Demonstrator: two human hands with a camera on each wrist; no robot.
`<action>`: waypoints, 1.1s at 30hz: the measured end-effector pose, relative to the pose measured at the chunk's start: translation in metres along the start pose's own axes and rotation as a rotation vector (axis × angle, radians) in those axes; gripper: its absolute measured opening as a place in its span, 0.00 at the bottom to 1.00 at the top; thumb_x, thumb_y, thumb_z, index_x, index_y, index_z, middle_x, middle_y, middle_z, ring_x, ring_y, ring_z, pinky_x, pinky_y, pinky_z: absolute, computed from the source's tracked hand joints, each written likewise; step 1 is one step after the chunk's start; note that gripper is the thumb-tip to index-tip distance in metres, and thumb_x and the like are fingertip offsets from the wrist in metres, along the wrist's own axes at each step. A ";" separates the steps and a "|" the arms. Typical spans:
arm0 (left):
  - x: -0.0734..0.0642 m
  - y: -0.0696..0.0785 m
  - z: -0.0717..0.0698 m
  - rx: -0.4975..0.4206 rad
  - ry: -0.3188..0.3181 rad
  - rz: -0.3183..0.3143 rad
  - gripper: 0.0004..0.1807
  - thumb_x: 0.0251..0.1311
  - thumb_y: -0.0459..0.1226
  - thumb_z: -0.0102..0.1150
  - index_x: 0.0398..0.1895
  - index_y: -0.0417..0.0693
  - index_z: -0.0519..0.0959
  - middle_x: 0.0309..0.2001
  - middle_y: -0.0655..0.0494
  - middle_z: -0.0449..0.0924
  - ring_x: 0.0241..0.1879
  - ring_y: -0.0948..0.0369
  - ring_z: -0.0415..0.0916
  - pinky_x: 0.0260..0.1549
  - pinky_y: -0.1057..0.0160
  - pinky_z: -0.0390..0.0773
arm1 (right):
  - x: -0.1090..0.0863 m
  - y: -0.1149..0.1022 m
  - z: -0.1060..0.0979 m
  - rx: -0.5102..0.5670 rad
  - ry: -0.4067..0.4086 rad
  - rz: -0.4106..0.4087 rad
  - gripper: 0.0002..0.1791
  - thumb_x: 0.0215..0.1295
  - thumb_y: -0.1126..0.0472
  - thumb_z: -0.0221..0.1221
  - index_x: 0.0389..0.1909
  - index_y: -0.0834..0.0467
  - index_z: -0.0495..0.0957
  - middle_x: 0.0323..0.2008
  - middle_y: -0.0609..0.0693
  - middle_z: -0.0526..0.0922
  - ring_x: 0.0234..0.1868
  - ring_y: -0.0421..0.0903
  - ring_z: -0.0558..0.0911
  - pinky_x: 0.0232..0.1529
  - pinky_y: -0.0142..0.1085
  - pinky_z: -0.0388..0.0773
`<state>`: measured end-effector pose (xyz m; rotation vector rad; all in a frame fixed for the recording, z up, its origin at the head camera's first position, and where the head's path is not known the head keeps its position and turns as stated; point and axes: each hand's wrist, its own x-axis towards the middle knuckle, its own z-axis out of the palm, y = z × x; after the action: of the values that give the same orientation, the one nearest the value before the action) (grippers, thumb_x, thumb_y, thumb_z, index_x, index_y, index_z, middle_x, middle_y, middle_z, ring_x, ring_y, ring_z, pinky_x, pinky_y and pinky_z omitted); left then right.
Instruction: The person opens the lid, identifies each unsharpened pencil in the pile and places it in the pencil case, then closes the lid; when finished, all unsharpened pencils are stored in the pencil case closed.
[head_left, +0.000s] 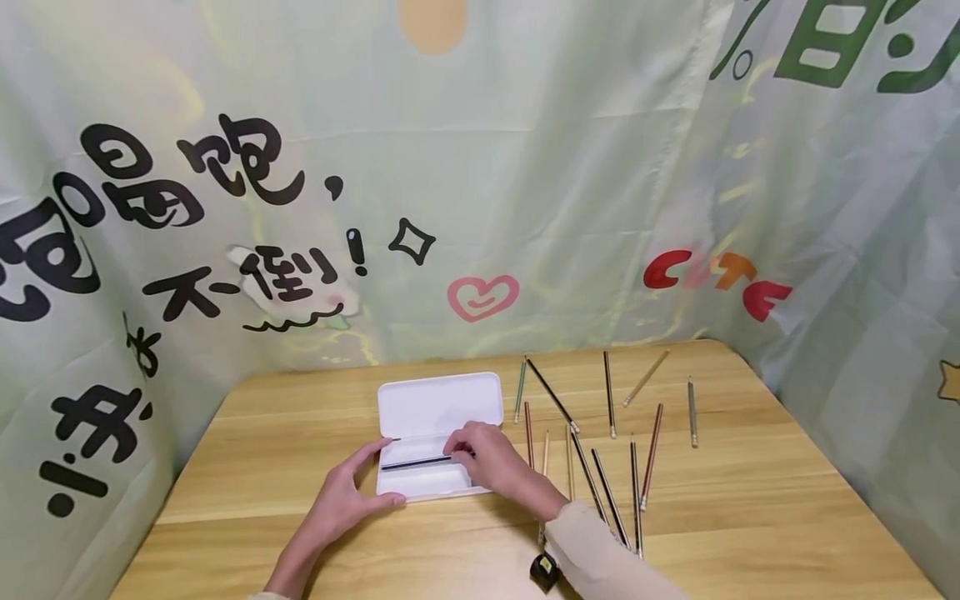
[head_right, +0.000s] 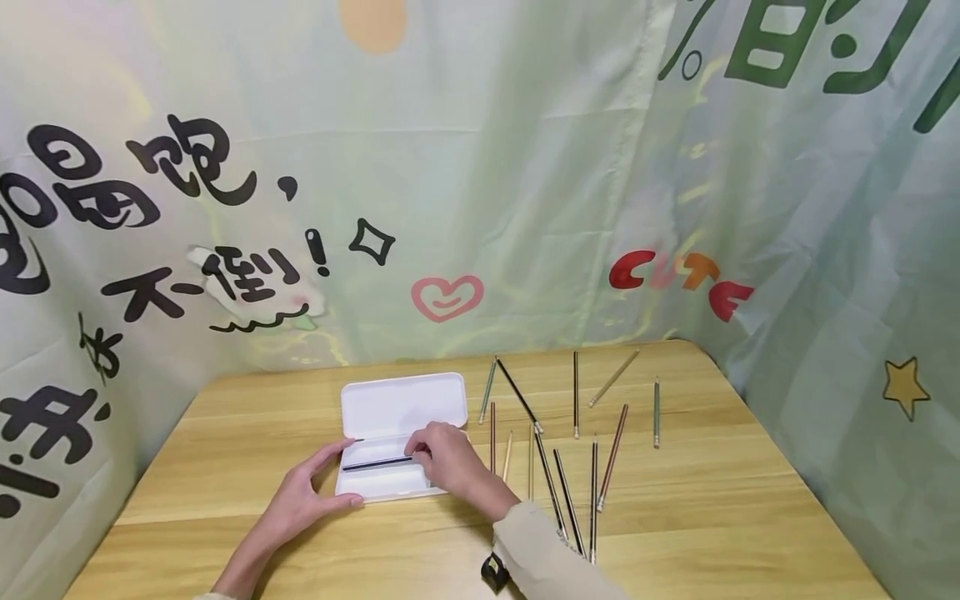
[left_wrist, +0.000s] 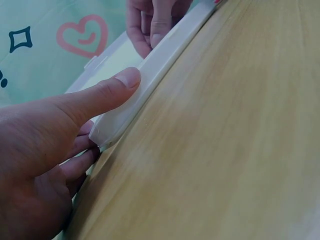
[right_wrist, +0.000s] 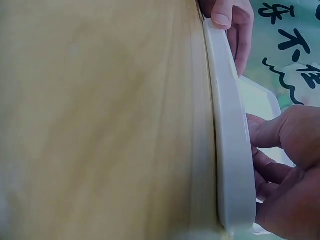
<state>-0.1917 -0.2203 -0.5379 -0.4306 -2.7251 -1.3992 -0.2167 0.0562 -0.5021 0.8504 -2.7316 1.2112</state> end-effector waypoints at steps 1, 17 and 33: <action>0.000 0.000 0.000 0.000 0.000 0.003 0.48 0.41 0.51 0.85 0.69 0.54 0.75 0.68 0.47 0.75 0.70 0.44 0.67 0.69 0.36 0.62 | 0.000 0.000 0.000 0.001 -0.002 0.003 0.07 0.66 0.74 0.63 0.37 0.62 0.87 0.32 0.47 0.83 0.34 0.37 0.79 0.39 0.29 0.80; 0.001 -0.004 -0.001 -0.020 0.000 0.052 0.50 0.39 0.54 0.85 0.71 0.56 0.74 0.69 0.52 0.74 0.71 0.48 0.67 0.69 0.39 0.64 | -0.033 0.000 -0.054 0.075 0.178 0.078 0.14 0.65 0.74 0.64 0.51 0.64 0.83 0.37 0.50 0.84 0.39 0.45 0.82 0.38 0.31 0.83; 0.003 -0.004 -0.001 0.011 0.013 0.087 0.49 0.41 0.55 0.84 0.70 0.55 0.74 0.68 0.47 0.75 0.69 0.42 0.69 0.66 0.36 0.66 | -0.109 0.037 -0.140 -0.056 0.402 0.219 0.18 0.74 0.61 0.62 0.62 0.60 0.77 0.41 0.50 0.83 0.43 0.49 0.83 0.35 0.33 0.83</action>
<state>-0.1957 -0.2227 -0.5398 -0.5309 -2.6671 -1.3601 -0.1679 0.2243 -0.4566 0.2654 -2.5544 1.1769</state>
